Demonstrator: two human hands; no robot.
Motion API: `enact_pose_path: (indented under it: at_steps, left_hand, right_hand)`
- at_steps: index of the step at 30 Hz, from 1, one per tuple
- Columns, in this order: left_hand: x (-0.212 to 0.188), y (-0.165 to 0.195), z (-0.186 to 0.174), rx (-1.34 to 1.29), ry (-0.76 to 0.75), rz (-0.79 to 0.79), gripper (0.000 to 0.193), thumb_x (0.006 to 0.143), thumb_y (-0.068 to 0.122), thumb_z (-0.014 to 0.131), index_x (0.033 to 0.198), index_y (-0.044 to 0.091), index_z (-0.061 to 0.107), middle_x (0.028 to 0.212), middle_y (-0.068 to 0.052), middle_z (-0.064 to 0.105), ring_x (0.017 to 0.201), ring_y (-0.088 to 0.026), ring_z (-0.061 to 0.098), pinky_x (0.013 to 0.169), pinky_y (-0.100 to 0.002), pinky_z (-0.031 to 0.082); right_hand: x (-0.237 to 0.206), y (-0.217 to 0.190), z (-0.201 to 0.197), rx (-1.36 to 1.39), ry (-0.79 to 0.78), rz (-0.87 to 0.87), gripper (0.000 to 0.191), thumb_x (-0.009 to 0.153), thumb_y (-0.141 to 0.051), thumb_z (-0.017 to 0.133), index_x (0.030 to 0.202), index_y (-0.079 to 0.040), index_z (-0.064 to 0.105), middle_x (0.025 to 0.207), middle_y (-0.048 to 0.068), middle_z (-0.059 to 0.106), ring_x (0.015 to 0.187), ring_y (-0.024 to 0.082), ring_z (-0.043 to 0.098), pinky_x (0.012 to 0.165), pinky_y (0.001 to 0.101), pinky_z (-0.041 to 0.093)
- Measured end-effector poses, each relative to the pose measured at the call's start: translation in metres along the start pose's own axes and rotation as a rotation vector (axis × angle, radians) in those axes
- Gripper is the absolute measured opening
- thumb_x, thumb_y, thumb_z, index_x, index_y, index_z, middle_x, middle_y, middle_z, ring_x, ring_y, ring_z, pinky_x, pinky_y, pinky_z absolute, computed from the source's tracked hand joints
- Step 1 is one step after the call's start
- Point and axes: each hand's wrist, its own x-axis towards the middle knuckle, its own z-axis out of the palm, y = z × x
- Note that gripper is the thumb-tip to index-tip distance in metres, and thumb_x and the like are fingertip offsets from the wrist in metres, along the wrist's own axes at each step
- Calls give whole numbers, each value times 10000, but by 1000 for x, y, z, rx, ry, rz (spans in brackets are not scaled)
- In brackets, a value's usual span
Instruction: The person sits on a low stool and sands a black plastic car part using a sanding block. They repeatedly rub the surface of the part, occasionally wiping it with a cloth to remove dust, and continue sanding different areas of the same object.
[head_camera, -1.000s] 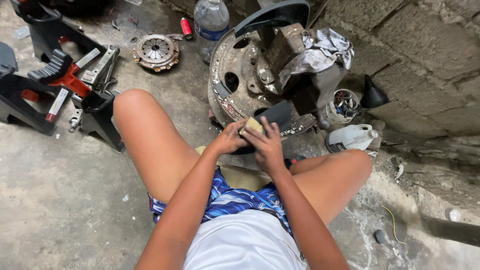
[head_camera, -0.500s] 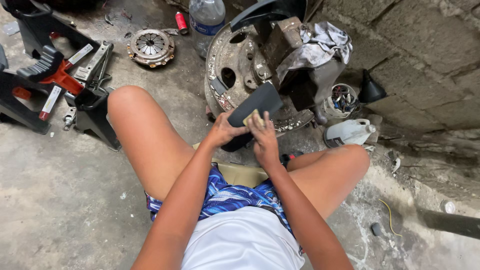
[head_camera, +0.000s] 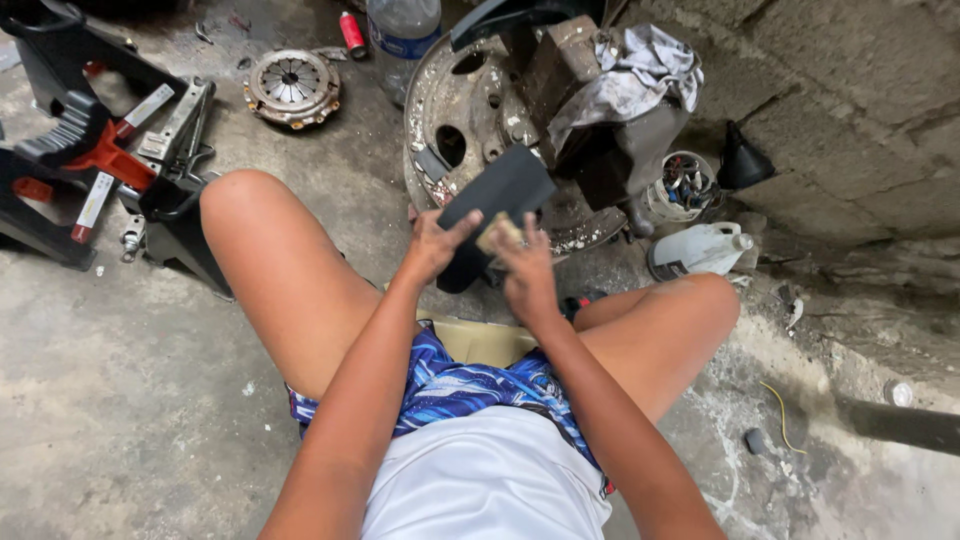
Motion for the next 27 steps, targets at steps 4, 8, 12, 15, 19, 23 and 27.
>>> enact_pose_path:
  at_steps: [4, 8, 12, 15, 19, 23, 27]
  left_hand:
    - [5, -11, 1, -170, 28, 4, 557, 842, 544, 752, 943, -3, 781, 875, -133, 778, 870, -258, 715, 897, -388, 544]
    - [7, -12, -1, -89, 39, 121, 564, 876, 536, 740, 951, -18, 807, 873, -135, 800, 895, -240, 722, 1014, -380, 432]
    - [10, -8, -1, -231, 53, -17, 513, 865, 475, 767, 980, -26, 766, 913, -112, 777, 863, -215, 712, 824, -368, 573]
    - [7, -4, 1, -672, 4, -143, 452, 901, 356, 763, 1091, -54, 737, 968, -139, 755, 853, -260, 708, 774, -395, 593]
    - [2, 8, 7, -1068, 61, -183, 425, 873, 236, 765, 1209, 15, 626, 1072, -111, 736, 944, -237, 734, 847, -384, 627]
    - [-10, 6, 18, -1247, 118, -125, 446, 850, 163, 784, 1233, 47, 585, 1101, -80, 715, 973, -215, 721, 884, -362, 604]
    - [-14, -18, 33, -1337, 97, -153, 383, 887, 139, 788, 1201, -5, 622, 1089, -70, 710, 958, -190, 715, 875, -338, 592]
  right_hand:
    - [-1, -25, 0, -77, -294, -220, 641, 718, 4, 692, 1309, -243, 692, 1438, -32, 615, 1515, 399, 275, 1198, 673, 95]
    - [6, -11, 0, -115, -180, -254, 578, 794, 20, 672, 1282, -286, 718, 1419, -89, 658, 1577, 326, 290, 1277, 603, 48]
    - [10, 14, -6, -139, -34, -189, 680, 718, 110, 576, 1297, -206, 742, 1458, 39, 666, 1537, 376, 314, 1251, 612, 95]
    - [10, 23, -18, -30, 242, 103, 656, 775, 154, 499, 1342, -113, 692, 1451, 75, 642, 1549, 407, 342, 1278, 596, 208]
    - [7, 3, -30, 6, 250, 103, 597, 875, 145, 496, 1409, -76, 646, 1500, 105, 602, 1554, 405, 358, 1289, 520, 264]
    - [5, -40, -18, -69, 117, 7, 536, 934, 103, 551, 1409, -117, 664, 1533, 86, 589, 1554, 376, 364, 1285, 538, 207]
    - [10, -53, 1, -66, -37, 53, 523, 888, 10, 607, 1381, -157, 662, 1518, 59, 573, 1513, 391, 342, 1216, 629, 153]
